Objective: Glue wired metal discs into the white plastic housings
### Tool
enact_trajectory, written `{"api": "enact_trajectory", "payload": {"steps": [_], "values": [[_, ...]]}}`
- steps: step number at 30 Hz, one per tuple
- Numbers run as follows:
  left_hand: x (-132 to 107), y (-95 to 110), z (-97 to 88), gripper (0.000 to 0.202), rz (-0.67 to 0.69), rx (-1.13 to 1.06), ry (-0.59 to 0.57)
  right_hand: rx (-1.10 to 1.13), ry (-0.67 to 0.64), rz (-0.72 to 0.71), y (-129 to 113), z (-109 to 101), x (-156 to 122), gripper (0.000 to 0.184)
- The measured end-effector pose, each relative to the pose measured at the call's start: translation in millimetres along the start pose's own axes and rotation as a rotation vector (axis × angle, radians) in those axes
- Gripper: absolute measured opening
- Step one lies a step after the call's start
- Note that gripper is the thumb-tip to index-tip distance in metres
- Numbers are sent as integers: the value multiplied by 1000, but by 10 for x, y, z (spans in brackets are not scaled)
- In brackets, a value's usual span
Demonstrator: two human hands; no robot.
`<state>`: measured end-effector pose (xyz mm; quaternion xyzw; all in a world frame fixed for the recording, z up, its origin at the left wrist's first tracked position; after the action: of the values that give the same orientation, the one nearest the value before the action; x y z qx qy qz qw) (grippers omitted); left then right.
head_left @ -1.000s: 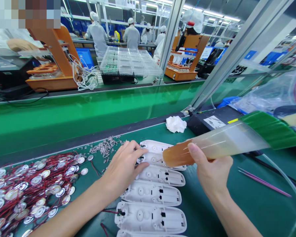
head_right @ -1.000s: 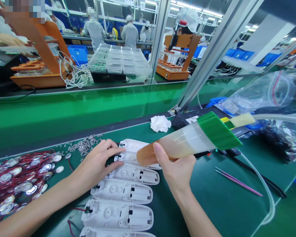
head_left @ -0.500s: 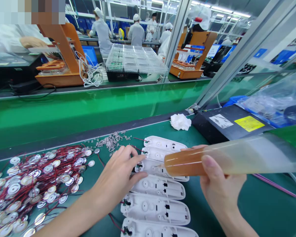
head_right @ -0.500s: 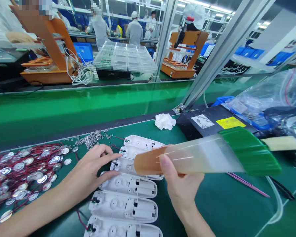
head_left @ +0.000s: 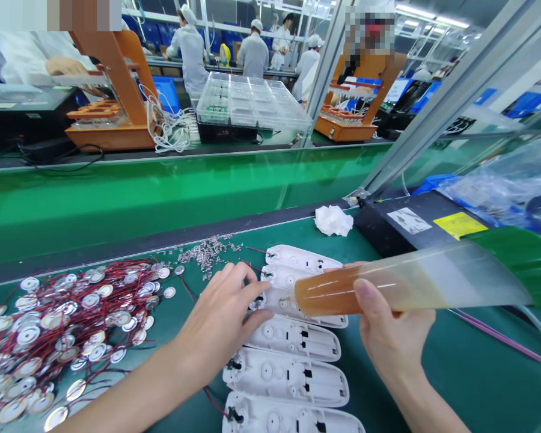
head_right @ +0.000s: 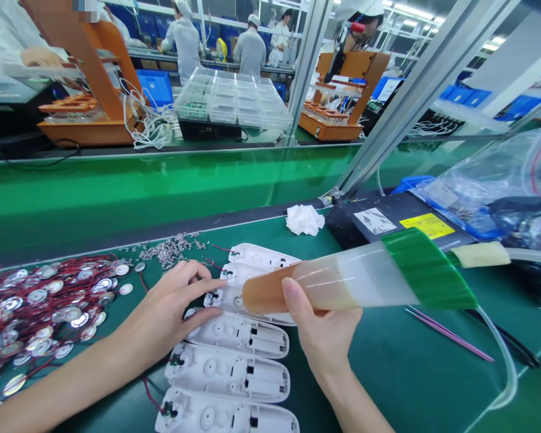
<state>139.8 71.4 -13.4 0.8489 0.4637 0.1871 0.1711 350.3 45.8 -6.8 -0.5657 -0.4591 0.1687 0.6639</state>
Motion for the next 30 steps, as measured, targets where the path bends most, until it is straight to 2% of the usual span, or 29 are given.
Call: {"api": "enact_trajectory", "payload": {"steps": [4, 9, 19, 24, 30], "values": [[13, 4, -4, 31, -4, 8, 13, 52, -23, 32, 2, 17, 0, 26], [6, 23, -1, 30, 2, 17, 5, 27, -11, -11, -62, -11, 25, 27], [6, 23, -17, 30, 6, 15, 7, -30, 69, -26, -70, -69, 62, 32], [6, 10, 1, 30, -7, 12, -9, -33, 41, -82, -93, -39, 44, 27], [5, 16, 1, 31, -6, 17, -4, 1, 16, -59, -48, -5, 35, 25]]}}
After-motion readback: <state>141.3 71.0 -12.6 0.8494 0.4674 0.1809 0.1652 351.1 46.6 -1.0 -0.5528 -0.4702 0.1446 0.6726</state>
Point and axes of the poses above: each hand's wrist, its own x-axis towards the middle knuckle, its own z-axis out of the palm, y = z × x, the point moved 6 cm from there along x, towards the middle knuckle, and after that the axes turned 6 degrees about -z, right-handed, at the moved point
